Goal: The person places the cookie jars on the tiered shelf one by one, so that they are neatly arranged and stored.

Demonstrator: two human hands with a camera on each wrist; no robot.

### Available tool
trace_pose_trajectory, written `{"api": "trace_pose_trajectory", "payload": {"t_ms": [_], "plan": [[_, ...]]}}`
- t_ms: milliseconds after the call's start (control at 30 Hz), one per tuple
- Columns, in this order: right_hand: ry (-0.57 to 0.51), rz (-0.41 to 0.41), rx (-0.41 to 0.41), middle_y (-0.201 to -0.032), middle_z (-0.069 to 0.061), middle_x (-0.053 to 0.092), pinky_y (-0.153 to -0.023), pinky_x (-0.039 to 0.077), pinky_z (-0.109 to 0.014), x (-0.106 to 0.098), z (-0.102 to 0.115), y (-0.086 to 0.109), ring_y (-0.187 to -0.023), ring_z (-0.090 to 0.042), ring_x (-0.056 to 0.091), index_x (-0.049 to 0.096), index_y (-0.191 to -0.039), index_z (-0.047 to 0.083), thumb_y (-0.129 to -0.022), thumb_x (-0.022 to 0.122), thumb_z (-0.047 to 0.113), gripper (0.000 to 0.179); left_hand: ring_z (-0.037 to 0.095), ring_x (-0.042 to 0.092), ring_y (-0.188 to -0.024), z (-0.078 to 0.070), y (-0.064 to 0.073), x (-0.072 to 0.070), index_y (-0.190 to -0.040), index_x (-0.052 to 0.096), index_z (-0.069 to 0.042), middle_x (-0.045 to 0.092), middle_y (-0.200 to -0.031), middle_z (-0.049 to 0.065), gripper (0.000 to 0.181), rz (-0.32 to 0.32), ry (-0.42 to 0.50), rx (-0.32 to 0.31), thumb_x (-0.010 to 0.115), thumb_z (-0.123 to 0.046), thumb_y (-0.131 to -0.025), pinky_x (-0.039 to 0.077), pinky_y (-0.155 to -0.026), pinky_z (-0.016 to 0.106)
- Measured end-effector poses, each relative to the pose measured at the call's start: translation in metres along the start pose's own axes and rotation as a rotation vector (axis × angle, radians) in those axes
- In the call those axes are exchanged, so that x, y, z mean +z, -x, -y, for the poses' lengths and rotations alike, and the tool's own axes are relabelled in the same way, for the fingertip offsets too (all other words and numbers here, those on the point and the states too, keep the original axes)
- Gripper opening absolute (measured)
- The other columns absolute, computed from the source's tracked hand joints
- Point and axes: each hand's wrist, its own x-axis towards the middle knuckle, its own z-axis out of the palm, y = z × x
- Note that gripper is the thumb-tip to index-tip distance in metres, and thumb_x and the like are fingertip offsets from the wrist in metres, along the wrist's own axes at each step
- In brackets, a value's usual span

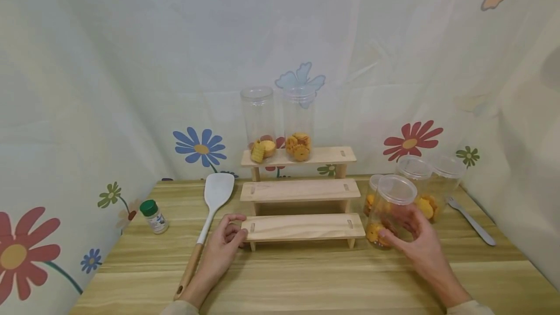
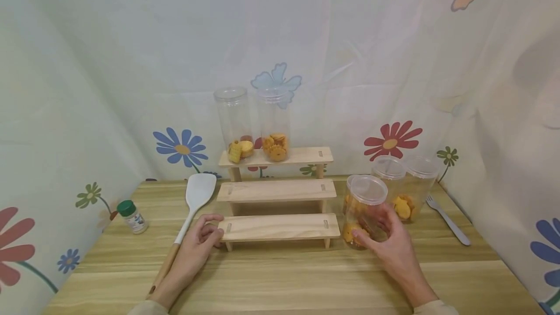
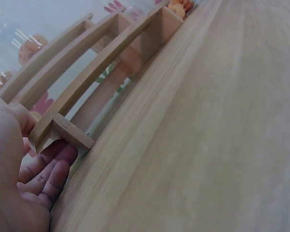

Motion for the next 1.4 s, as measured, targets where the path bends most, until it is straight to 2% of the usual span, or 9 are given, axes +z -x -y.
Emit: {"api": "trace_pose_trajectory", "payload": {"t_ms": [167, 367, 600, 800, 900, 1167, 1400], "plan": [[-0.02, 0.002, 0.004, -0.138, 0.009, 0.066, -0.104, 0.045, -0.008, 0.001, -0.005, 0.001, -0.126, 0.006, 0.059, 0.056, -0.146, 0.0, -0.091, 0.092, 0.003, 0.066, 0.019, 0.073, -0.082, 0.0, 0.0, 0.0, -0.137, 0.067, -0.015, 0.073, -0.093, 0.01, 0.029, -0.001, 0.002, 0.002, 0.071, -0.011, -0.109, 0.063, -0.079, 0.03], [0.0, 0.007, 0.017, -0.143, -0.01, 0.066, -0.103, 0.045, -0.007, 0.002, -0.011, 0.001, -0.125, 0.01, 0.059, 0.056, -0.152, 0.001, -0.092, 0.092, 0.005, 0.07, 0.019, 0.072, -0.081, 0.0, 0.0, 0.0, -0.137, 0.066, -0.015, 0.072, -0.092, 0.01, 0.029, 0.0, 0.002, 0.003, 0.071, -0.012, -0.109, 0.063, -0.079, 0.03], [-0.012, 0.022, 0.003, -0.141, -0.007, 0.068, -0.102, 0.047, -0.008, 0.001, -0.013, 0.001, -0.124, 0.007, 0.062, 0.055, -0.155, 0.002, -0.093, 0.09, 0.005, 0.071, 0.019, 0.072, -0.081, -0.001, 0.0, 0.0, -0.138, 0.066, -0.014, 0.072, -0.093, 0.011, 0.029, 0.0, 0.006, 0.002, 0.071, -0.011, -0.109, 0.063, -0.079, 0.03], [0.0, 0.017, 0.001, -0.142, -0.017, 0.068, -0.102, 0.048, -0.008, 0.003, -0.012, 0.001, -0.123, 0.007, 0.063, 0.056, -0.152, 0.001, -0.094, 0.09, 0.006, 0.068, 0.019, 0.071, -0.079, -0.001, 0.0, -0.001, -0.138, 0.066, -0.013, 0.072, -0.093, 0.011, 0.029, -0.002, 0.003, 0.001, 0.071, -0.011, -0.109, 0.063, -0.08, 0.03], [0.001, 0.008, -0.014, -0.139, -0.013, 0.07, -0.102, 0.048, -0.009, 0.003, -0.012, 0.001, -0.122, 0.006, 0.064, 0.058, -0.15, 0.0, -0.093, 0.09, 0.005, 0.065, 0.019, 0.071, -0.08, -0.001, 0.0, -0.001, -0.138, 0.066, -0.014, 0.072, -0.092, 0.011, 0.029, -0.003, 0.003, -0.001, 0.071, -0.011, -0.109, 0.063, -0.079, 0.03], [-0.029, -0.008, -0.052, -0.132, 0.007, 0.071, -0.103, 0.05, -0.011, 0.001, -0.005, -0.001, -0.121, 0.0, 0.067, 0.061, -0.145, 0.0, -0.093, 0.089, 0.001, 0.059, 0.019, 0.072, -0.08, 0.0, 0.001, 0.0, -0.137, 0.066, -0.015, 0.072, -0.092, 0.011, 0.029, -0.003, 0.009, -0.004, 0.072, -0.012, -0.109, 0.063, -0.079, 0.03], [-0.05, -0.03, -0.067, -0.129, 0.0, 0.073, -0.102, 0.05, -0.011, -0.006, 0.012, -0.005, -0.118, -0.006, 0.068, 0.061, -0.142, -0.003, -0.091, 0.089, -0.003, 0.057, 0.02, 0.073, -0.082, 0.0, 0.001, 0.0, -0.137, 0.066, -0.015, 0.072, -0.092, 0.011, 0.029, 0.0, 0.018, -0.001, 0.072, -0.012, -0.109, 0.064, -0.079, 0.031]]}}
